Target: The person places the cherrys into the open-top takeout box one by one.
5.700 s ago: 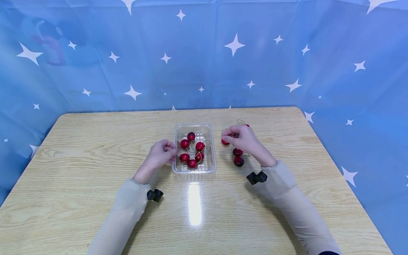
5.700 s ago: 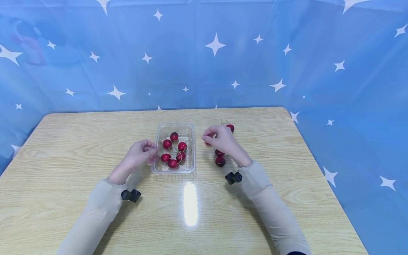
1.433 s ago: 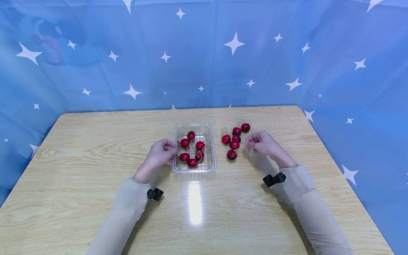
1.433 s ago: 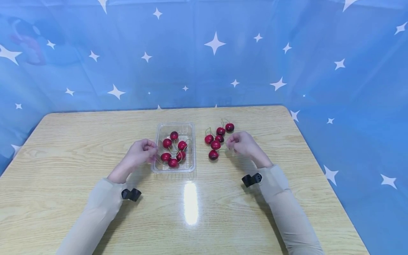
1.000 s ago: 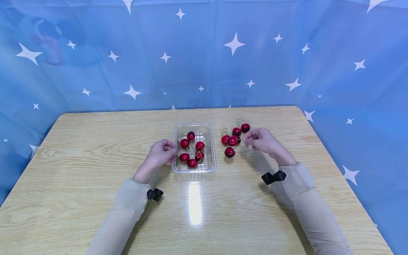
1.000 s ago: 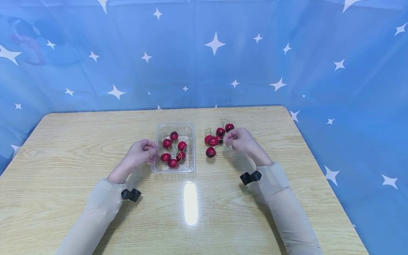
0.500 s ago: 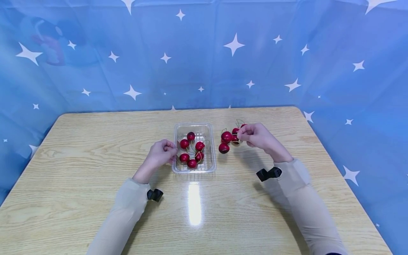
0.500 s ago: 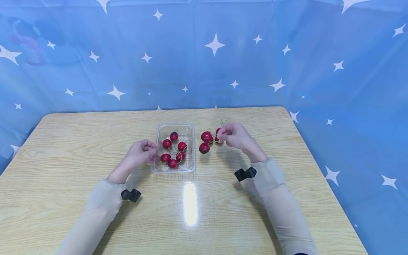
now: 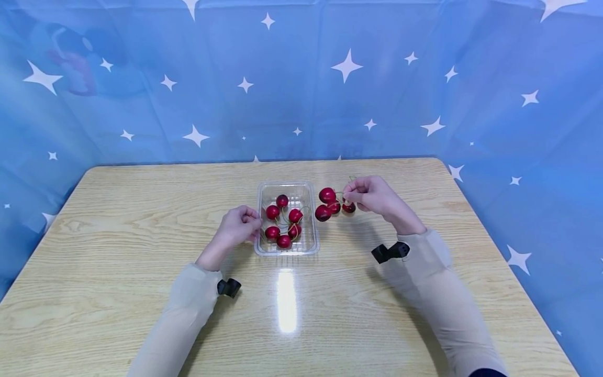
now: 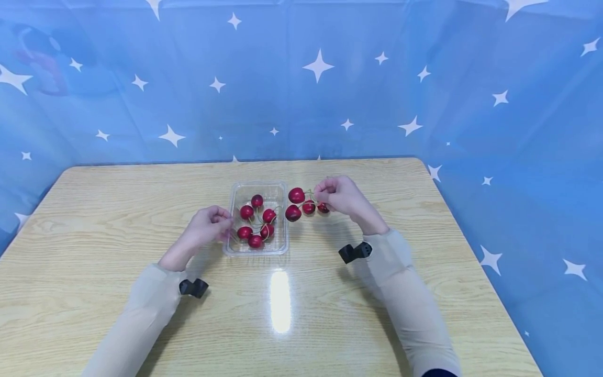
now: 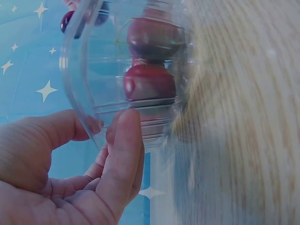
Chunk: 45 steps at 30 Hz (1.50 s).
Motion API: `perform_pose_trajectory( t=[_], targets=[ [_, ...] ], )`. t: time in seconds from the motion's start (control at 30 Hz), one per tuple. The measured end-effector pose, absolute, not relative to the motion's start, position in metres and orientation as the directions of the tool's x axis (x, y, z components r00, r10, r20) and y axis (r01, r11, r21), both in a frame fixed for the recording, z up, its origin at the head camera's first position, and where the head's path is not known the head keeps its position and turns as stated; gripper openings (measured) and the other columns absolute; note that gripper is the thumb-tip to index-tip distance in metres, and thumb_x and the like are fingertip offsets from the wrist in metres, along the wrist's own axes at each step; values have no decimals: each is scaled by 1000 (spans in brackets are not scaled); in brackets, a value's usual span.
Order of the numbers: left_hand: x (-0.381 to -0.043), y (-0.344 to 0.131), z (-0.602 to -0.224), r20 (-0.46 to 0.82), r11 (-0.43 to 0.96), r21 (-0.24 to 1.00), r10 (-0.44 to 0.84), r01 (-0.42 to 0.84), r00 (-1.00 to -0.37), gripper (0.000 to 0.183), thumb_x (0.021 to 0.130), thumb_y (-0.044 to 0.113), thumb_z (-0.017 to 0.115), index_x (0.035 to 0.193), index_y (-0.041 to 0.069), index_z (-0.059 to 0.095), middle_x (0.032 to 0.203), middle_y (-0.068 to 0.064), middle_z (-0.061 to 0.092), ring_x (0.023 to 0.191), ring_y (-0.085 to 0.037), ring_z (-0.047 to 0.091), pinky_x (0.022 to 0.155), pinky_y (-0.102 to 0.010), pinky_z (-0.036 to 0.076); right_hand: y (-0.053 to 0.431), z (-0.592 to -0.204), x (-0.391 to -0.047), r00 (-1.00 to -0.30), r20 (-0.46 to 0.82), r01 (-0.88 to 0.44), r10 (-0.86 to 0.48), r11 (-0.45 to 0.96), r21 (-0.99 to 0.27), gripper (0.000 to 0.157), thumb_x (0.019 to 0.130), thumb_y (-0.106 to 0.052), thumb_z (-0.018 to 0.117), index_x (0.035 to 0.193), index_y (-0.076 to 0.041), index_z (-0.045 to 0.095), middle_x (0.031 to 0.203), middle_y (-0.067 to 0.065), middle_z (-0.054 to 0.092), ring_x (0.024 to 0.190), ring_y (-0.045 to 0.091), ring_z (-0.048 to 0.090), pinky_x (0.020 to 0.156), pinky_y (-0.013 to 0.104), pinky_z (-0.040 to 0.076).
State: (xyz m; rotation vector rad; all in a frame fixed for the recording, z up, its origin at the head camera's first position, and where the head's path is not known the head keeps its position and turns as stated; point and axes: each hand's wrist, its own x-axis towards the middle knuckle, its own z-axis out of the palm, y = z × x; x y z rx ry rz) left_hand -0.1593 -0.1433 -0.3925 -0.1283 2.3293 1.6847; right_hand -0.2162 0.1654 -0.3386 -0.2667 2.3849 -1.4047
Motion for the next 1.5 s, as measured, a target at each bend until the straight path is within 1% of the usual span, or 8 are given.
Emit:
perform_pose_trajectory(
  t=[0.3,0.53,0.63,0.9,1.1,1.33,1.5],
  targets=[
    [-160,-143,-392,-253,335,918,84,-212,-964,12,90,1,55,100,-5,52,74,-7,57,59,-13,57,59,-29,57,152,-339,-220,-921,-206,27,-330,475,-880,12,93,-5,55,96,6,58,62,0,47,47,9,33,45,20,30],
    [-160,-143,-392,-251,332,919,83,-211,-964,12,90,1,54,100,-5,52,74,-7,57,58,-13,57,59,-29,57,141,-339,-223,-912,-242,74,-330,449,-890,15,93,-4,55,100,9,57,65,2,50,47,9,33,45,19,28],
    [-161,-143,-393,-253,330,920,82,-213,-964,12,90,1,55,100,-6,51,75,-7,57,59,-12,57,59,-29,57,136,-340,-225,-911,-250,86,-328,442,-893,13,93,-4,55,98,8,58,65,3,51,47,9,33,44,19,27],
    [-161,-144,-394,-260,326,919,78,-222,-962,12,90,1,55,100,-6,52,73,-7,57,58,-13,57,59,-30,57,125,-348,-229,-907,-254,84,-335,447,-891,16,93,-5,56,100,8,58,65,2,52,44,8,32,43,23,27],
    [-160,-144,-394,-262,327,918,79,-223,-962,11,90,1,55,99,-5,52,73,-7,57,57,-13,57,59,-30,58,116,-354,-231,-910,-253,85,-329,450,-889,12,92,-5,57,97,5,60,71,6,57,45,8,35,41,20,25],
    [-160,-144,-394,-262,322,920,80,-224,-962,12,90,1,55,99,-5,52,73,-7,57,57,-13,57,59,-31,58,106,-361,-232,-914,-246,102,-323,403,-909,12,90,-1,57,97,9,60,67,6,56,42,7,33,40,19,25],
    [-160,-144,-395,-259,314,923,84,-221,-962,11,90,0,54,99,-6,52,73,-7,57,57,-12,56,59,-31,58,100,-364,-233,-922,-243,86,-302,451,-888,12,89,-2,58,96,7,62,69,8,58,44,8,38,39,18,26]
  ],
)
